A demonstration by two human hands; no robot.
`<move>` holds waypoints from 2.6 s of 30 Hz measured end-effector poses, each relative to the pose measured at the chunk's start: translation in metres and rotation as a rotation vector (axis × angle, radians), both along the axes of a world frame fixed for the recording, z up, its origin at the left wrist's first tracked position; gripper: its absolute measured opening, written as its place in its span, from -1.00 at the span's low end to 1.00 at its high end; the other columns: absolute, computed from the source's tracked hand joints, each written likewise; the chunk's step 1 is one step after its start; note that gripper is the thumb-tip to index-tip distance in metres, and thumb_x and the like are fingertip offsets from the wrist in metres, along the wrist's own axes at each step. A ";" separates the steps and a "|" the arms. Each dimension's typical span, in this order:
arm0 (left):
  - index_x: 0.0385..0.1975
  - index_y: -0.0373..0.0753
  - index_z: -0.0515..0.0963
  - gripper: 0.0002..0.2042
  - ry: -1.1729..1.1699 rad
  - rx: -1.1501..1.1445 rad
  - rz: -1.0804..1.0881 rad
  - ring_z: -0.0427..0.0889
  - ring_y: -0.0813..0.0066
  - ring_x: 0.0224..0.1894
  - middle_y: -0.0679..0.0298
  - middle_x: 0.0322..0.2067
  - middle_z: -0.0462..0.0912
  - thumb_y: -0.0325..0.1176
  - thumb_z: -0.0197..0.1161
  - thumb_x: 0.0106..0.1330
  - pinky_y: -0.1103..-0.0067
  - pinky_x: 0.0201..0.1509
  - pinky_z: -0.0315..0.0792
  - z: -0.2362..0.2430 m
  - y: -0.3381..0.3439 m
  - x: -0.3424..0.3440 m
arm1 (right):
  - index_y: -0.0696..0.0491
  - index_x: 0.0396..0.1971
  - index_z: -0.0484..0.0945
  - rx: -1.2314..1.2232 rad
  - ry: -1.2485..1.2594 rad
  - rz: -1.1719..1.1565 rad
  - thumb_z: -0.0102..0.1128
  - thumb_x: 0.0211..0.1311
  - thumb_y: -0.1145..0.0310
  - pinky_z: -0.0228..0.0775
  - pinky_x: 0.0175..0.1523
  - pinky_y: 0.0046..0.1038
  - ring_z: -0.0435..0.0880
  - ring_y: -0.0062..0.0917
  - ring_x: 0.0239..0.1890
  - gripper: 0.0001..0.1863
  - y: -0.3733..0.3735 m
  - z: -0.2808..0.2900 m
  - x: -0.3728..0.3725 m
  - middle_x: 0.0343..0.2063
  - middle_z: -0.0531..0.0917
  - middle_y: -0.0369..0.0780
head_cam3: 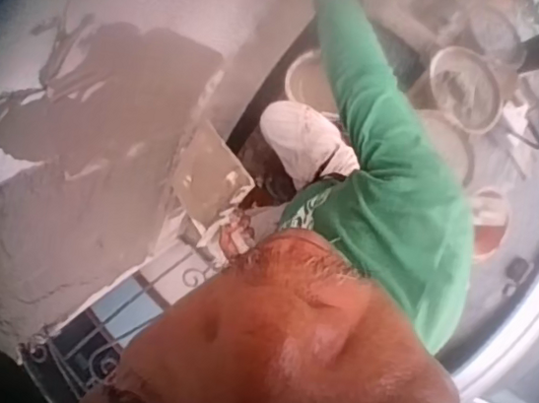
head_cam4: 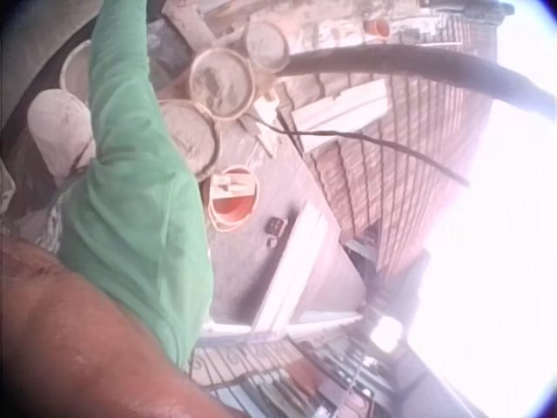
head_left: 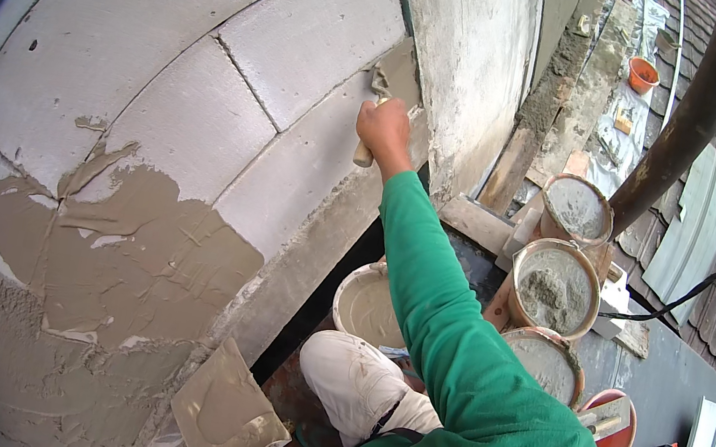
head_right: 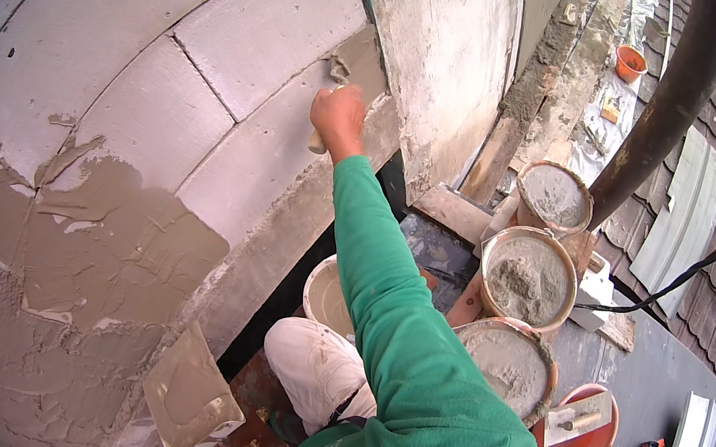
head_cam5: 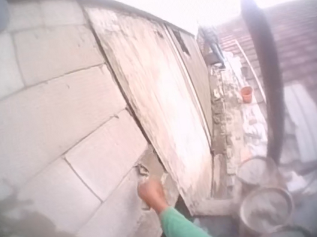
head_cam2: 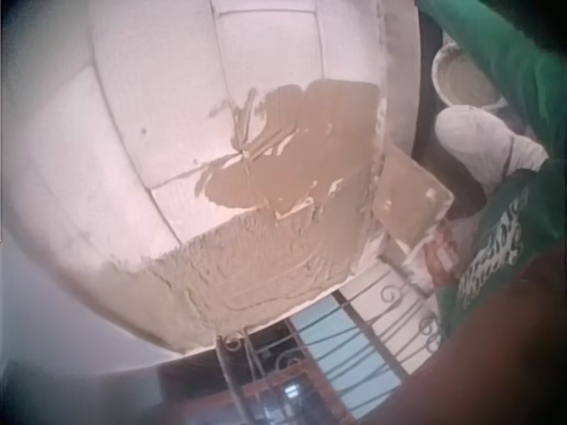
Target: The person scoops plaster from a bucket onto a hawk and uses a trowel to apply and smooth the plaster onto a curved ceiling or wall surface. The person repeatedly transfers material and spreads it across the surface.
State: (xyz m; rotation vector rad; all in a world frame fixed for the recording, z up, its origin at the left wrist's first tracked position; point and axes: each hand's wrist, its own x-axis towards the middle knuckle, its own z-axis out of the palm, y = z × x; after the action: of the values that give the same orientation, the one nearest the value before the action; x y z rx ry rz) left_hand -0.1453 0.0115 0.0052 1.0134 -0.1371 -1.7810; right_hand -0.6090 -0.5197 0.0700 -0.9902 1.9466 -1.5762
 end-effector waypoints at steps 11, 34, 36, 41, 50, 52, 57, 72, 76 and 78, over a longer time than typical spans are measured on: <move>0.19 -0.33 0.40 -0.59 -0.008 -0.004 -0.003 0.48 0.50 -0.26 0.21 -0.15 0.49 -0.51 0.16 0.33 0.58 -0.34 0.48 -0.009 0.001 0.006 | 0.45 -0.14 0.57 -0.138 0.133 -0.050 0.20 0.34 0.27 0.60 0.12 -0.01 0.77 0.20 -0.10 -0.56 0.000 0.060 0.025 -0.22 0.74 0.28; 0.29 -0.35 0.31 -0.48 -0.023 0.015 0.081 0.44 0.51 -0.36 0.18 -0.22 0.42 -0.55 0.11 0.28 0.55 -0.46 0.51 -0.024 0.033 0.023 | 0.38 -0.04 0.37 -0.157 -0.730 0.181 0.13 0.46 0.35 0.57 -0.52 -0.23 0.69 -0.33 -0.56 -0.64 0.006 -0.080 0.049 -0.37 0.59 -0.05; 0.30 -0.36 0.31 -0.47 -0.020 0.013 0.100 0.44 0.52 -0.37 0.18 -0.23 0.41 -0.56 0.10 0.27 0.54 -0.47 0.51 -0.029 0.034 0.023 | 0.47 0.01 0.33 -0.127 -0.660 0.165 0.13 0.45 0.35 0.58 -0.51 -0.21 0.72 -0.28 -0.56 -0.57 0.012 -0.080 0.069 -0.34 0.61 0.01; 0.33 -0.36 0.29 -0.44 -0.031 -0.015 0.178 0.43 0.52 -0.39 0.18 -0.24 0.39 -0.57 0.09 0.26 0.53 -0.49 0.52 -0.021 0.016 0.004 | 0.50 0.08 0.20 -0.109 -0.499 0.279 0.16 0.47 0.37 0.60 -0.50 -0.23 0.76 -0.26 -0.56 -0.49 0.062 -0.069 0.113 -0.32 0.62 0.05; 0.05 -0.30 0.46 -0.65 -0.318 -0.025 0.057 0.45 0.56 -0.37 0.24 -0.20 0.49 -0.55 0.21 0.25 0.55 -0.47 0.43 0.007 -0.001 -0.019 | 0.05 0.10 0.38 -0.285 -0.907 1.072 -0.02 0.71 0.12 0.61 -0.37 -0.46 0.66 -0.56 -0.39 -0.70 0.244 -0.035 0.157 -0.34 0.59 -0.24; 0.07 -0.29 0.45 -0.63 -0.371 -0.008 0.051 0.43 0.57 -0.36 0.24 -0.20 0.49 -0.55 0.21 0.24 0.56 -0.46 0.39 0.010 0.000 -0.017 | 0.01 0.18 0.45 -0.019 -0.674 1.149 -0.02 0.71 0.05 0.42 -0.41 -0.59 0.59 -0.63 -0.44 -0.64 0.273 -0.042 0.159 -0.34 0.59 -0.29; 0.04 -0.28 0.45 -0.65 -0.367 -0.049 0.038 0.44 0.60 -0.36 0.30 -0.21 0.47 -0.53 0.25 0.23 0.58 -0.46 0.38 0.021 0.005 -0.014 | 0.05 0.00 0.53 0.547 -0.433 1.432 -0.06 0.71 -0.07 0.36 -0.52 -0.60 0.47 -0.70 -0.61 -0.55 0.275 -0.064 0.144 -0.45 0.53 -0.35; -0.01 -0.25 0.47 -0.71 -0.216 -0.023 0.126 0.45 0.64 -0.35 0.33 -0.20 0.49 -0.52 0.22 0.26 0.58 -0.44 0.42 0.011 0.030 0.007 | 0.13 -0.11 0.48 1.044 -0.650 1.615 -0.08 0.67 -0.22 0.29 -0.64 -0.57 0.40 -0.67 -0.69 -0.40 0.318 -0.102 0.171 -0.52 0.45 -0.34; -0.05 -0.23 0.49 -0.74 -0.351 0.032 0.110 0.47 0.61 -0.35 0.34 -0.23 0.50 -0.52 0.22 0.27 0.56 -0.41 0.45 0.010 0.025 -0.005 | 0.12 -0.11 0.48 1.019 -0.677 1.606 -0.10 0.67 -0.22 0.30 -0.64 -0.58 0.41 -0.66 -0.70 -0.40 0.340 -0.108 0.195 -0.54 0.45 -0.34; -0.07 -0.23 0.50 -0.76 -0.382 0.001 0.101 0.48 0.59 -0.35 0.34 -0.24 0.51 -0.52 0.22 0.27 0.54 -0.40 0.46 0.013 0.023 -0.013 | 0.10 -0.11 0.50 1.006 -0.739 1.633 -0.12 0.68 -0.22 0.29 -0.64 -0.57 0.41 -0.66 -0.70 -0.40 0.344 -0.110 0.203 -0.55 0.45 -0.34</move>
State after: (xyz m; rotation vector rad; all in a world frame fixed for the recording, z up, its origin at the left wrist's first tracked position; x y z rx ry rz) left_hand -0.1581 0.0341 0.0182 1.3297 -0.3162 -1.4820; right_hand -0.4060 -0.1761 -0.0400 -0.8272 0.6088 0.0864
